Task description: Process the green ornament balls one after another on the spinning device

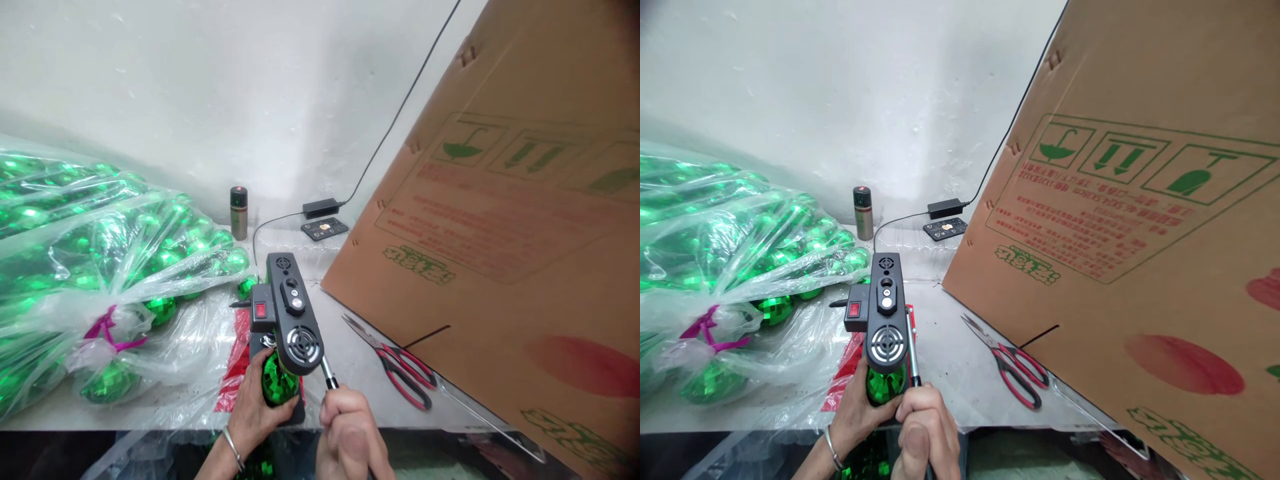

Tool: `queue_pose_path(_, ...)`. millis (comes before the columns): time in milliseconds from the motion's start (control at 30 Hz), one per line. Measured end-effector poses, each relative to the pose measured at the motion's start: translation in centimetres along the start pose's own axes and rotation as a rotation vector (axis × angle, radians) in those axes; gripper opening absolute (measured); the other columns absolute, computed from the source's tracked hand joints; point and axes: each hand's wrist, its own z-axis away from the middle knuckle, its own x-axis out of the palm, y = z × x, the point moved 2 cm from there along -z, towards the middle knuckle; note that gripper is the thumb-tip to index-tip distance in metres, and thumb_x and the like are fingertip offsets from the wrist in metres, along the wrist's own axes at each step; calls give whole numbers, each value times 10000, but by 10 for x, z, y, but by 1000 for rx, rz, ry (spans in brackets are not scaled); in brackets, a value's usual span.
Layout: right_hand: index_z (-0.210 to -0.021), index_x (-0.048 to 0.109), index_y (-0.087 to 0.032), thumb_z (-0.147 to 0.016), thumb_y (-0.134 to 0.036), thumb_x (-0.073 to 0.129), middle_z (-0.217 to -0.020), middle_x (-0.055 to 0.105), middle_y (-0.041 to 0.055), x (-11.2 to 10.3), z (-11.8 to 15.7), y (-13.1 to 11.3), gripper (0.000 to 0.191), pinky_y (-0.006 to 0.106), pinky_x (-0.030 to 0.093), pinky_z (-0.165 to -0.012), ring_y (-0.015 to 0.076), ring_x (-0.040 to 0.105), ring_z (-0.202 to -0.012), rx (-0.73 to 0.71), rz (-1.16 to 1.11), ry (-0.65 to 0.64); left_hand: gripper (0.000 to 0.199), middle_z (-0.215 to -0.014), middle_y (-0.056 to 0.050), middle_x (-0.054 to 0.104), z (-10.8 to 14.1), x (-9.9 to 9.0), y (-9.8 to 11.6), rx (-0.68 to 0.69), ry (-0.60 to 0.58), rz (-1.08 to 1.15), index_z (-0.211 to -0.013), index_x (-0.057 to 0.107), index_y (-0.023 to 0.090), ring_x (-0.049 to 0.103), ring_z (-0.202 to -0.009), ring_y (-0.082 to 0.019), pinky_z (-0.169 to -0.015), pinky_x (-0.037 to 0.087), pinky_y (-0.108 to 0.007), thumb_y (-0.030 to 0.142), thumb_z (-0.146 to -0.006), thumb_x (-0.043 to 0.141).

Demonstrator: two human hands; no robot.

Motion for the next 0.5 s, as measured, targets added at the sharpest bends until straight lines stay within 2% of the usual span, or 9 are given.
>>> queue_pose_path(133,-735,528,-228,-1237,-245,529,-686,590,-70,-3,3,4,502,271,518,-699,82,519,-551,-14,38,-20,783,-1184,-128,867,0,1,0,-6,-12,1,-1429,707,200,862,-1114,-412,-1087,696,-643,387,-707,947)
queue_pose_path(367,-760,547,-231,-1228,-235,529,-694,613,-62,-9,4,7,468,280,548,-693,95,553,-550,-25,64,-72,779,-1195,-137,867,-1,4,0,3,-9,15,-1433,691,198,860,-1147,-420,-1108,689,-657,367,-714,937)
queue_pose_path(500,-781,562,-231,-1225,-217,517,-699,625,-54,-12,4,9,447,266,497,-623,99,566,-551,-43,40,-133,812,-1283,-162,860,-1,4,-2,12,-8,29,-1467,685,193,852,-1204,-428,-1144,674,-670,356,-714,941)
